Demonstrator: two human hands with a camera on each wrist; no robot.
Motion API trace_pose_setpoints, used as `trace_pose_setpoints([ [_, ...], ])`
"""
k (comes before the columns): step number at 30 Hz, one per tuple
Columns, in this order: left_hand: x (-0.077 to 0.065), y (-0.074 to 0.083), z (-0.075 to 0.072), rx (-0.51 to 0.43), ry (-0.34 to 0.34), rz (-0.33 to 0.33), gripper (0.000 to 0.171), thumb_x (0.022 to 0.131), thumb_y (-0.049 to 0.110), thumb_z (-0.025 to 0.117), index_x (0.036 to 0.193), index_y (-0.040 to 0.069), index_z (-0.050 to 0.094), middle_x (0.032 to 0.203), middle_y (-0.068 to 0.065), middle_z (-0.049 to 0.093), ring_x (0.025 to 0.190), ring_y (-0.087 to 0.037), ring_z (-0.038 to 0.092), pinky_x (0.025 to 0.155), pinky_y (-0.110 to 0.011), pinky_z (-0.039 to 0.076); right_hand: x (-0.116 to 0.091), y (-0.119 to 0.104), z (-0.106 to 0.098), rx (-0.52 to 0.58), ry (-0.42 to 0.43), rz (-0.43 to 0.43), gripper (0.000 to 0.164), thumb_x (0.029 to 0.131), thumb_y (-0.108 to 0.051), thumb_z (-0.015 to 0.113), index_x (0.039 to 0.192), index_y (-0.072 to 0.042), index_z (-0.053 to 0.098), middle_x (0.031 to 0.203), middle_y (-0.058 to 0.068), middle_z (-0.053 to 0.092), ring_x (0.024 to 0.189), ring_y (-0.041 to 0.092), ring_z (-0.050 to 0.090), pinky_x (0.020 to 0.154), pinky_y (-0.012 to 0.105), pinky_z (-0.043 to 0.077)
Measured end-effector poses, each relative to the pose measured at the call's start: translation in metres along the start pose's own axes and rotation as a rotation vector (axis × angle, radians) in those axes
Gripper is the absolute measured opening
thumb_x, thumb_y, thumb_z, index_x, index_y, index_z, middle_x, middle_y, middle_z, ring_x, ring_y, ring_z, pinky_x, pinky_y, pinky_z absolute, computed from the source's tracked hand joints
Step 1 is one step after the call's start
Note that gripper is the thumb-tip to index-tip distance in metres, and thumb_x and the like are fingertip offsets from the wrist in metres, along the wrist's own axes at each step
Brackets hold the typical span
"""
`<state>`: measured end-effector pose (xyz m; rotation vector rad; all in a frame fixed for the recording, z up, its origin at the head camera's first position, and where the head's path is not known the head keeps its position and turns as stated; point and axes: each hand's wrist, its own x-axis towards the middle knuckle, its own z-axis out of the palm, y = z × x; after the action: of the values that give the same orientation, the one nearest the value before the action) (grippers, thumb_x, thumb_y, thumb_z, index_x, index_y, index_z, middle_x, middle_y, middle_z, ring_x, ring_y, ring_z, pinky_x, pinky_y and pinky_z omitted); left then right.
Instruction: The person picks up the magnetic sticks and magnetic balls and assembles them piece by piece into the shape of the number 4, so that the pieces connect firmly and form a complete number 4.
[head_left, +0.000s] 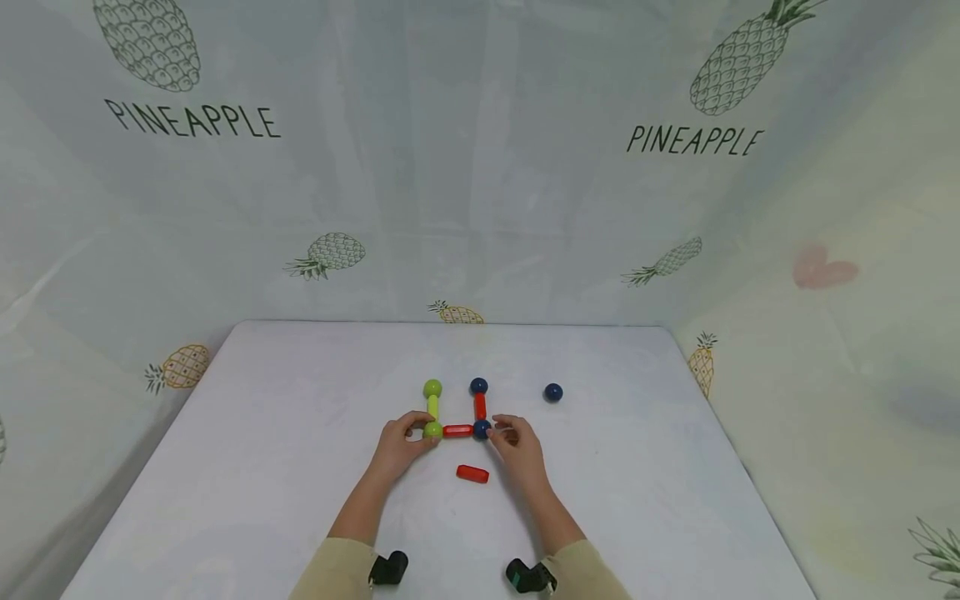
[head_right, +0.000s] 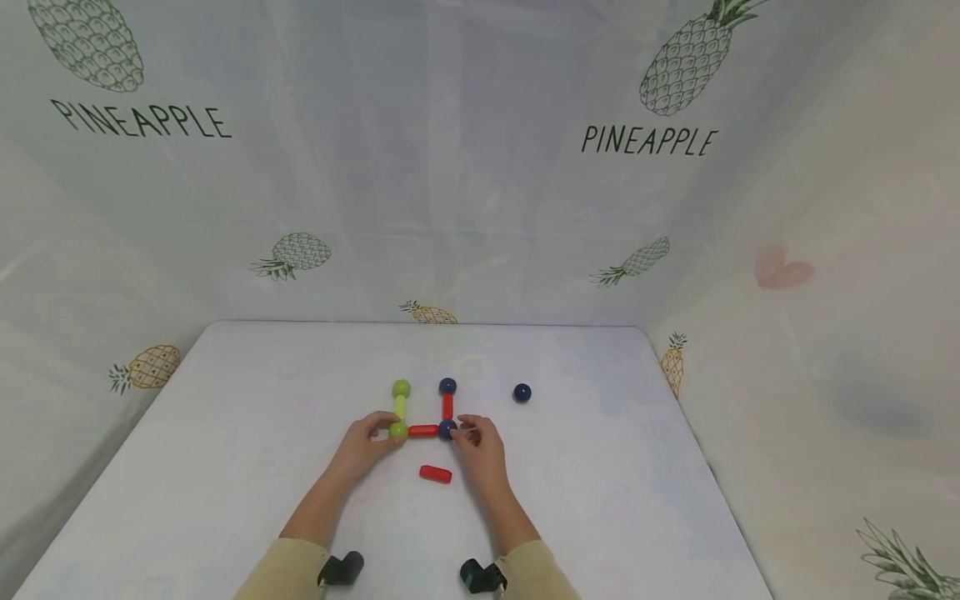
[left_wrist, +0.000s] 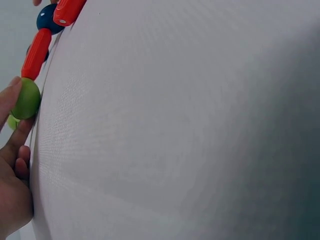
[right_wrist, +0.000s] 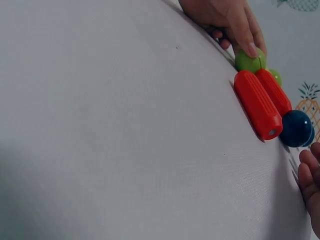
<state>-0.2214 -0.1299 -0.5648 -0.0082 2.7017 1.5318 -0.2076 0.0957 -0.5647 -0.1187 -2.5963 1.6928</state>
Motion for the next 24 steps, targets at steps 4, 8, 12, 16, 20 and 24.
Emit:
trace_pose_setpoints([
  [4, 0.001, -0.001, 0.0, -0.001, 0.003, -0.012, 0.033, 0.081, 0.016, 0.08, 0.111, 0.016, 0.068, 0.107, 0.0, 0.066, 0.101, -0.022, 0.049, 0.088, -0.04, 0.042, -0.005, 0.001, 0.0, 0.017, -0.012, -0.001, 0.029, 0.091, -0.019, 0.07, 0.12, -0.016, 0.065, 0.105, 0.001, 0.06, 0.093, 0.019, 0.056, 0.079, 0.028, 0.05],
  [8, 0.002, -0.001, 0.001, 0.006, -0.001, -0.001, 0.033, 0.081, 0.016, 0.08, 0.112, 0.015, 0.068, 0.107, 0.0, 0.066, 0.1, -0.023, 0.049, 0.087, -0.041, 0.042, -0.01, 0.002, 0.0, 0.037, -0.032, -0.014, 0.03, 0.089, -0.018, 0.073, 0.118, -0.015, 0.066, 0.104, 0.001, 0.06, 0.09, 0.019, 0.056, 0.078, 0.027, 0.05],
  [12, 0.001, -0.001, 0.001, 0.003, -0.004, -0.001, 0.033, 0.081, 0.016, 0.08, 0.112, 0.015, 0.068, 0.108, -0.001, 0.066, 0.1, -0.023, 0.049, 0.087, -0.041, 0.042, -0.015, 0.002, 0.0, 0.038, -0.066, -0.038, 0.031, 0.086, -0.017, 0.075, 0.115, -0.011, 0.066, 0.101, 0.001, 0.06, 0.088, 0.018, 0.055, 0.075, 0.026, 0.049],
  [16, 0.001, -0.002, 0.001, 0.002, 0.0, -0.007, 0.033, 0.081, 0.017, 0.08, 0.112, 0.015, 0.068, 0.108, -0.001, 0.066, 0.101, -0.023, 0.049, 0.088, -0.041, 0.042, -0.017, 0.003, 0.0, 0.049, -0.103, -0.054, 0.031, 0.084, -0.018, 0.077, 0.113, -0.01, 0.067, 0.094, 0.001, 0.06, 0.085, 0.018, 0.054, 0.071, 0.024, 0.047],
  [20, 0.0, 0.0, 0.0, 0.004, 0.003, -0.004, 0.033, 0.081, 0.017, 0.08, 0.112, 0.015, 0.068, 0.107, -0.001, 0.066, 0.102, -0.024, 0.05, 0.088, -0.042, 0.043, -0.019, 0.006, 0.0, 0.055, -0.156, -0.073, 0.031, 0.084, -0.02, 0.078, 0.112, -0.011, 0.068, 0.094, 0.001, 0.06, 0.084, 0.018, 0.053, 0.068, 0.023, 0.047],
  [24, -0.001, 0.002, 0.0, -0.001, 0.001, -0.017, 0.033, 0.082, 0.018, 0.079, 0.113, 0.017, 0.068, 0.108, 0.0, 0.065, 0.103, -0.023, 0.049, 0.088, -0.042, 0.043, -0.02, 0.009, 0.0, 0.025, -0.202, -0.092, 0.03, 0.084, -0.023, 0.078, 0.111, -0.014, 0.069, 0.097, -0.001, 0.061, 0.088, 0.019, 0.051, 0.072, 0.024, 0.047],
])
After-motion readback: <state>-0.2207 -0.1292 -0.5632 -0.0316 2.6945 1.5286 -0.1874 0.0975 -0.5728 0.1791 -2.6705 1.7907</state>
